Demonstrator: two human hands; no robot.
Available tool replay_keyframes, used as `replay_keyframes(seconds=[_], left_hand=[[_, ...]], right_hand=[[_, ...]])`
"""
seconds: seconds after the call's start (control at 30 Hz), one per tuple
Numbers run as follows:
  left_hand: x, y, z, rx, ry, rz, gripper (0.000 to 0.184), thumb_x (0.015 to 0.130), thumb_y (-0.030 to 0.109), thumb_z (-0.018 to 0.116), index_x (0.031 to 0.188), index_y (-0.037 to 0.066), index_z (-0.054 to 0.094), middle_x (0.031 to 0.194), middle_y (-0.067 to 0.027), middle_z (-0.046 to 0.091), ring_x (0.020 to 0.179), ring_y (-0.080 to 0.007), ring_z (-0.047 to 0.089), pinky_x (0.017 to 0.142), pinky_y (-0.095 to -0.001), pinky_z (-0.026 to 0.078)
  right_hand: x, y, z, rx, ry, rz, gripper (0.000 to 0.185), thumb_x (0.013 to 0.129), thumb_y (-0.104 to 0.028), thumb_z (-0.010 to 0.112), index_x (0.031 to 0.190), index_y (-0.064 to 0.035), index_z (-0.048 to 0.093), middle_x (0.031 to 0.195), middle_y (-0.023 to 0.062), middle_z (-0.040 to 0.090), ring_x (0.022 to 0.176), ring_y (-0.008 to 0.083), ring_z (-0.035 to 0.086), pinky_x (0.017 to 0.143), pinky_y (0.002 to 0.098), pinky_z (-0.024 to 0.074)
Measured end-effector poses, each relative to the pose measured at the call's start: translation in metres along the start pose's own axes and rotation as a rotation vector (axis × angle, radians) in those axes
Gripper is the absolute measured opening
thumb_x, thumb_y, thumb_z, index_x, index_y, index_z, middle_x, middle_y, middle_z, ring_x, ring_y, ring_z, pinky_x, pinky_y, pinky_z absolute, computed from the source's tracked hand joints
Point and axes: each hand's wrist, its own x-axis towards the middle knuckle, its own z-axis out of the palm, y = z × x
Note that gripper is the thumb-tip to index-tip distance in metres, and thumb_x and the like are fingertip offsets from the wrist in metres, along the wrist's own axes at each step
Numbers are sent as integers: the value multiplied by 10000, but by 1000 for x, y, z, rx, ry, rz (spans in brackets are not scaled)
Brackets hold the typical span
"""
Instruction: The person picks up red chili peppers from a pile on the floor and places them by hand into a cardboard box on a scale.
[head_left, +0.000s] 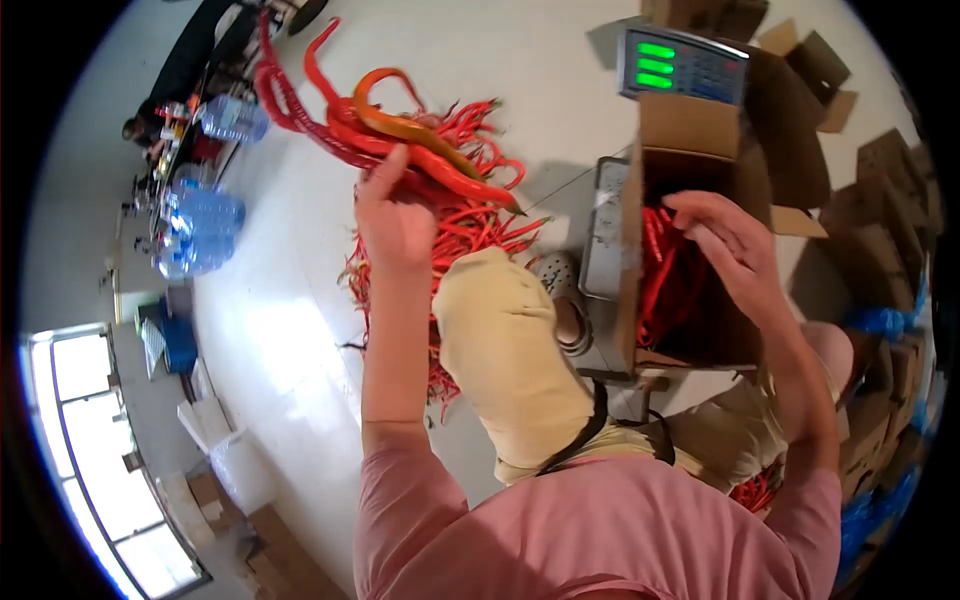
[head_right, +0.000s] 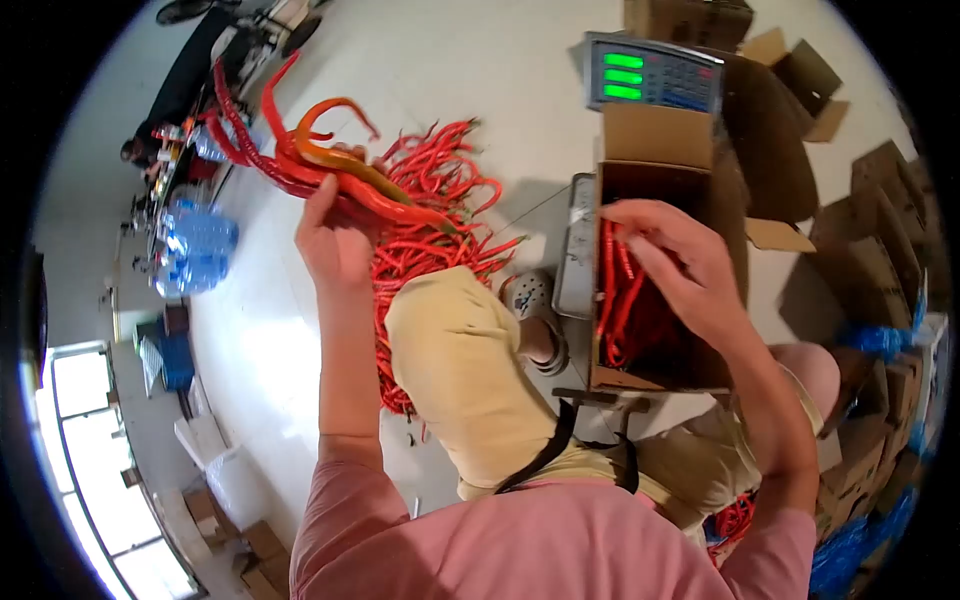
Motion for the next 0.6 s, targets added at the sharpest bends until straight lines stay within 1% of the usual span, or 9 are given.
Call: replay_keyframes(seconds=[0.07, 0.17, 0.23, 0.3, 0.37, 0.43, 0.47, 0.5, 0.6], left_hand=[[-17, -28, 41, 17, -105, -104, 320, 827, -8, 520, 1144, -26, 486, 1072, -156, 574, 1003, -299, 558, 913, -448, 450], [-46, -78, 93, 53, -217, -279, 356, 793, -45, 577, 1137, 4, 501, 1081, -118, 584, 1011, -252, 566, 909, -392, 460], [-62, -112, 108, 16, -234, -442, 338, 795, -40, 586, 1118, 27, 514, 1085, -100, 584, 988, -212, 568, 873, -363, 468], [-71, -138, 114, -42, -276, -524, 320, 794, -38, 594, 1095, 44, 524, 1096, -83, 579, 966, -177, 564, 836, -345, 471], [-66, -152, 117, -52, -297, -568, 335, 793, -49, 570, 1108, 43, 502, 1158, -115, 552, 1047, -241, 544, 895, -396, 461], [-59, -157, 121, -120, -311, -615, 333, 794, -56, 554, 1107, 37, 491, 1188, -136, 537, 1085, -285, 529, 926, -430, 450], [-50, -161, 113, -112, -333, -629, 333, 795, -49, 540, 1112, 29, 475, 1207, -170, 523, 1113, -343, 509, 952, -473, 433], [-43, -161, 107, -94, -265, -646, 301, 803, -28, 542, 1094, 15, 481, 1164, -172, 544, 1072, -330, 535, 941, -468, 443], [-28, -159, 98, -125, -198, -646, 212, 829, 9, 526, 1040, 6, 507, 1001, -126, 567, 955, -284, 556, 923, -469, 437]], right_hand=[[-4, -14, 0, 100, 25, -57, 241, 866, 0, 486, 1096, 21, 555, 972, 43, 563, 861, 99, 521, 767, 221, 432], [-15, -24, -6, 280, 47, 23, 273, 856, -33, 539, 1125, 11, 537, 1004, 51, 574, 877, 88, 519, 773, 221, 433], [-17, -16, -10, 110, 171, -110, 303, 844, -32, 564, 1141, 9, 521, 1012, 55, 581, 897, 84, 522, 791, 224, 429], [-23, -9, -21, 286, 230, -16, 287, 842, -33, 572, 1118, 7, 502, 998, 62, 585, 901, 99, 541, 807, 234, 432], [-29, 7, -41, 343, 306, 53, 263, 845, -33, 569, 1095, 5, 495, 999, 71, 586, 901, 107, 554, 804, 237, 438], [-35, 11, -55, 340, 388, 130, 231, 857, -58, 557, 1069, -11, 479, 963, 70, 602, 848, 95, 557, 725, 219, 438], [-37, 14, -61, 332, 403, 173, 233, 859, -66, 555, 1071, -15, 473, 953, 70, 606, 835, 89, 554, 702, 212, 433], [-40, 18, -67, 323, 411, 223, 236, 862, -75, 553, 1074, -18, 467, 942, 69, 610, 822, 84, 551, 679, 206, 428], [-37, 25, -76, 414, 429, 130, 230, 869, -88, 540, 1070, -12, 461, 927, 80, 619, 787, 75, 540, 646, 205, 414]])
